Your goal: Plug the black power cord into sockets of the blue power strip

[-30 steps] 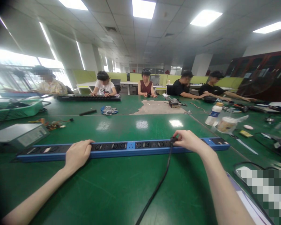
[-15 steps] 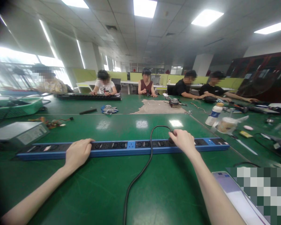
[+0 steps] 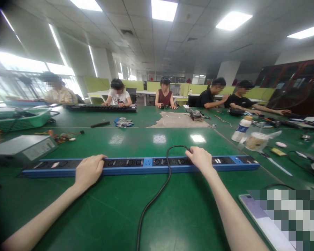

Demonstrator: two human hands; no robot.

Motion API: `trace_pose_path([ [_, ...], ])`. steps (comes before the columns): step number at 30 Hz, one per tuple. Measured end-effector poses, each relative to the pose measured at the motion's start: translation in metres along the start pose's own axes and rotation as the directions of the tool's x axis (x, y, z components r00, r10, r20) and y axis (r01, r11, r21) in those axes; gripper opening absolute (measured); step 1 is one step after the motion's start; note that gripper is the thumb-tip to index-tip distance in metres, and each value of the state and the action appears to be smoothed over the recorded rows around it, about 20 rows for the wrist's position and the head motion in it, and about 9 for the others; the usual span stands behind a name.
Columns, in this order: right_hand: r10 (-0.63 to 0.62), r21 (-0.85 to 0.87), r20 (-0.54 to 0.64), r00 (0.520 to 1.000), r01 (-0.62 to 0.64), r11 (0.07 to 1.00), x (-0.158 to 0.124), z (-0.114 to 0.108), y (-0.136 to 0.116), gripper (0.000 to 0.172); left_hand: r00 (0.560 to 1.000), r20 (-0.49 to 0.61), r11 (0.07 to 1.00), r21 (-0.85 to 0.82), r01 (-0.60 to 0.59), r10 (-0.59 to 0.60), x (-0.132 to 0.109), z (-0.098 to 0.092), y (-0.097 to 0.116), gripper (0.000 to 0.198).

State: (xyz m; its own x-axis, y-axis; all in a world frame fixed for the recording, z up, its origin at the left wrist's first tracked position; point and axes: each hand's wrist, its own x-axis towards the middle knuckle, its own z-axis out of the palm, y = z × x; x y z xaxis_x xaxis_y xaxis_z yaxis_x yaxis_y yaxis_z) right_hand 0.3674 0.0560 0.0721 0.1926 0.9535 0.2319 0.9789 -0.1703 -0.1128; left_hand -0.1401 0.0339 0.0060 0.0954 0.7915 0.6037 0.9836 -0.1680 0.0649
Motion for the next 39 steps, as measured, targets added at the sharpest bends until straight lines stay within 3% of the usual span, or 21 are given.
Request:
trace_pose_path([
  [4, -0.043, 0.296, 0.101, 0.994, 0.011, 0.955, 0.013, 0.010, 0.014, 0.054, 1.000, -0.005, 1.000, 0.003, -0.005, 0.005, -0.001, 0.000, 0.001, 0.035],
  [7, -0.197, 0.586, 0.152, 0.969, 0.072, 0.807, 0.015, 0.009, 0.029, 0.059, 1.000, -0.012, 1.000, 0.006, -0.005, 0.005, -0.001, 0.000, 0.000, 0.035],
  [10, -0.343, 0.711, 0.180, 0.922, 0.119, 0.693, 0.012, 0.003, 0.039, 0.059, 1.000, -0.005, 1.000, 0.011, -0.010, 0.010, 0.000, 0.001, -0.001, 0.035],
  [18, -0.416, 0.725, 0.158, 0.896, 0.181, 0.664, 0.006, 0.002, 0.041, 0.050, 1.000, 0.000, 1.000, 0.009, -0.001, 0.001, 0.002, 0.001, 0.000, 0.034],
  [26, -0.386, 0.699, 0.163, 0.908, 0.170, 0.695, 0.011, 0.007, 0.042, 0.053, 1.000, -0.001, 1.000, -0.008, 0.003, -0.003, 0.003, -0.001, 0.002, 0.033],
  [39, -0.277, 0.724, 0.216, 0.936, 0.037, 0.689, 0.002, 0.002, 0.035, 0.056, 1.000, 0.012, 1.000, 0.003, 0.018, -0.018, 0.002, 0.004, 0.000, 0.035],
])
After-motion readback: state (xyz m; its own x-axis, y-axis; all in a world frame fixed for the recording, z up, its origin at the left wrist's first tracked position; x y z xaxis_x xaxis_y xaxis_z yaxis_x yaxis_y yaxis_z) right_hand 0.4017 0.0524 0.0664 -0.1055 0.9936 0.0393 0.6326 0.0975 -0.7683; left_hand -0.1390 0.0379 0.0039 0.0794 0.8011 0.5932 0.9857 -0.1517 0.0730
